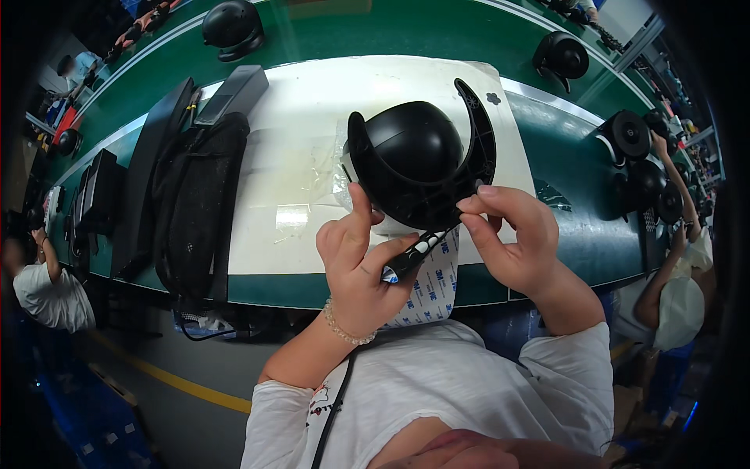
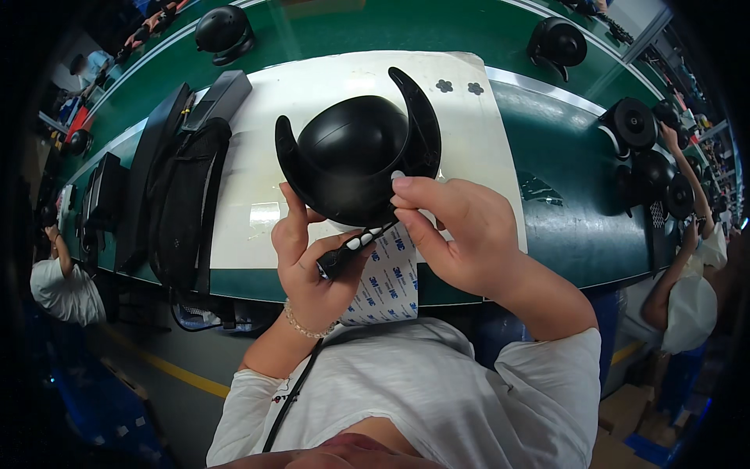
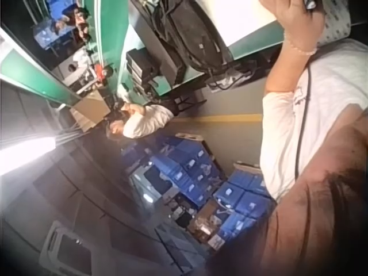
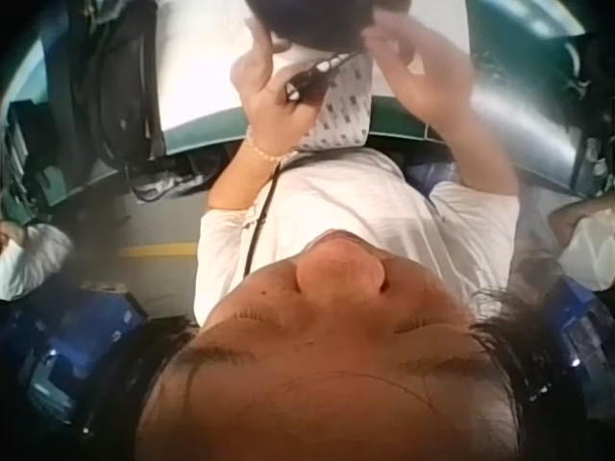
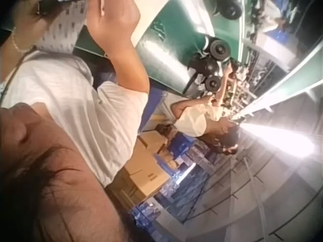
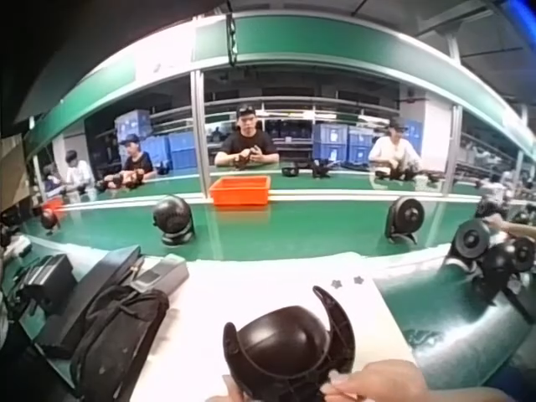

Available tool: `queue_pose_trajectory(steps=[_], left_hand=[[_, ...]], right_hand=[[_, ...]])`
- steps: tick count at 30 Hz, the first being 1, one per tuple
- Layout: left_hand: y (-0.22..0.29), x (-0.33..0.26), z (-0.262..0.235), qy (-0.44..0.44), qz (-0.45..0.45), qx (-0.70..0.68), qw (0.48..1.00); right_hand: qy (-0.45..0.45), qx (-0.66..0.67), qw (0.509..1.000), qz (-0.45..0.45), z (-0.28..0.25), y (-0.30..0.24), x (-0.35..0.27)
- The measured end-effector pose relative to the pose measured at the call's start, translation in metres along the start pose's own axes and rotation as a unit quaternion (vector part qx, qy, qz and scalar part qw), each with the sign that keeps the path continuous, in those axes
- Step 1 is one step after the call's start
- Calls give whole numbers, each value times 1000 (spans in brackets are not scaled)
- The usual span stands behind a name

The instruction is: Manually assemble components of a black lighting fixture housing on a production line.

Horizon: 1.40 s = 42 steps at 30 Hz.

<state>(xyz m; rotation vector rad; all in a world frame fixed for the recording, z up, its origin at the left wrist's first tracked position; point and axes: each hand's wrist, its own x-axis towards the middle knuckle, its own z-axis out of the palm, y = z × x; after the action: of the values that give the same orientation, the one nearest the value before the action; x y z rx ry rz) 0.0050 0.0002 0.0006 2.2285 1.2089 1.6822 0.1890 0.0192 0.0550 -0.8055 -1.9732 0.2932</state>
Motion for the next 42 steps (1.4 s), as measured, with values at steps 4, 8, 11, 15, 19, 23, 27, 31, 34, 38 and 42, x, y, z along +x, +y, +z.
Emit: queue_pose_trajectory(steps=[4,8,11,15,19,23,27,31,34,38,42], left_hand=[[1,0,1,-1,-1,6,1000],[1,0,1,0,-6,7,1000],[1,0,1,-3,-3,7,1000],[2,0,2,-6,-4,9,1000],[3,1,2,-4,-7,5,1000],[-1,-1,2,8,-3,-4,1000],[-1,-2,2,-2,6,-3,1000],[1,0,2,-11,-5,0,1000],[0,0,1,-12,-8,7,1000],[1,-2,1,-7,-13,-13,1000],[1,-1,1,-8,-14,-10,1000]], right_hand=[[9,-27,999,-31,1,0,0],[11,-108,990,-94,0,2,-2],[20,-130,984,-119,0,1,-3],[-37,-223,966,-128,-8,-15,-4],[-111,-254,956,-93,-16,-29,1],[-43,-97,994,40,-24,-21,-6],[-130,-92,983,-92,-25,-12,-4],[-107,-79,989,-70,-13,-3,-5],[-85,184,975,86,-16,-5,-3],[-1,160,978,137,-30,17,-1],[5,73,987,144,-25,30,7]])
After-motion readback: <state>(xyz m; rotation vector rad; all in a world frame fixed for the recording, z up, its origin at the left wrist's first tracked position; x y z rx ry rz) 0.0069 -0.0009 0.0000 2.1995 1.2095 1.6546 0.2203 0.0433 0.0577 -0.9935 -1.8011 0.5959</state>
